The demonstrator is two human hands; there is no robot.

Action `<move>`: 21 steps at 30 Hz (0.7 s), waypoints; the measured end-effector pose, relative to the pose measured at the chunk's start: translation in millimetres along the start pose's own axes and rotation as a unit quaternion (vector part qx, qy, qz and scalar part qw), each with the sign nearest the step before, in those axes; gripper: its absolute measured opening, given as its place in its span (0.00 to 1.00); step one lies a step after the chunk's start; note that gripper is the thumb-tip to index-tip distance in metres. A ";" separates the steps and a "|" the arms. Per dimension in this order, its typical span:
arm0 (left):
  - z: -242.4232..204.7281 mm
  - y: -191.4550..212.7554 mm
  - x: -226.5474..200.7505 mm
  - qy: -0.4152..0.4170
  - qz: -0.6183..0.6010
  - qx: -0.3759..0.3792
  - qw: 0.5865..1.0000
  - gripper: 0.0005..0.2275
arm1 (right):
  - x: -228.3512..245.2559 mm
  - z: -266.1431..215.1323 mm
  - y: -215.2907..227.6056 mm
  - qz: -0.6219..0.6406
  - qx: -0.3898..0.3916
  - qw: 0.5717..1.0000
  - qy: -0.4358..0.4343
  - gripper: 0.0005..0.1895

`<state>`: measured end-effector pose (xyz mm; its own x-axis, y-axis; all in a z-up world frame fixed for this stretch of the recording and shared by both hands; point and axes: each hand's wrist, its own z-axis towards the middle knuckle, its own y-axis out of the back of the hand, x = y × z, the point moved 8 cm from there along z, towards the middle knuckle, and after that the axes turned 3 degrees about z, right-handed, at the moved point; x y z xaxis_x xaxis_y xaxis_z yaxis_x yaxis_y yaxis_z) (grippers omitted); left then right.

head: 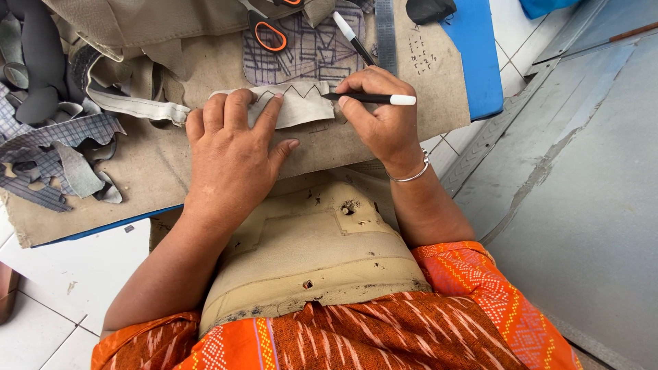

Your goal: Cutting leather pieces with scissors and marking patterns using a template and pen

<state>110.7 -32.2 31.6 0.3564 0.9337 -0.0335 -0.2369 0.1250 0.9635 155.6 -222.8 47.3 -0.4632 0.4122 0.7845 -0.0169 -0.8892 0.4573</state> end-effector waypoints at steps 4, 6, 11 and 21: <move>-0.4 0.7 0.0 -0.002 0.005 -0.005 1.000 0.27 | 2.9 2.4 5.6 -0.003 -0.011 1.000 0.006 0.03; -1.4 0.1 0.1 -0.005 -0.002 -0.001 1.000 0.27 | 10.9 3.2 12.2 -0.006 -0.035 0.998 0.050 0.04; 5.0 0.8 22.5 0.008 -0.115 0.047 0.992 0.17 | 28.1 4.0 14.9 0.015 -0.042 0.998 0.039 0.05; 24.6 -18.8 -0.6 -0.102 -0.085 0.054 0.990 0.20 | 33.7 4.4 7.4 0.112 -0.064 0.991 0.019 0.11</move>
<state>137.1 -43.4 20.0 0.5598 0.8141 -0.1545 -0.0640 0.2284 0.9715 143.8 -214.6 79.0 -0.5013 0.1959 0.8428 -0.0211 -0.9765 0.2145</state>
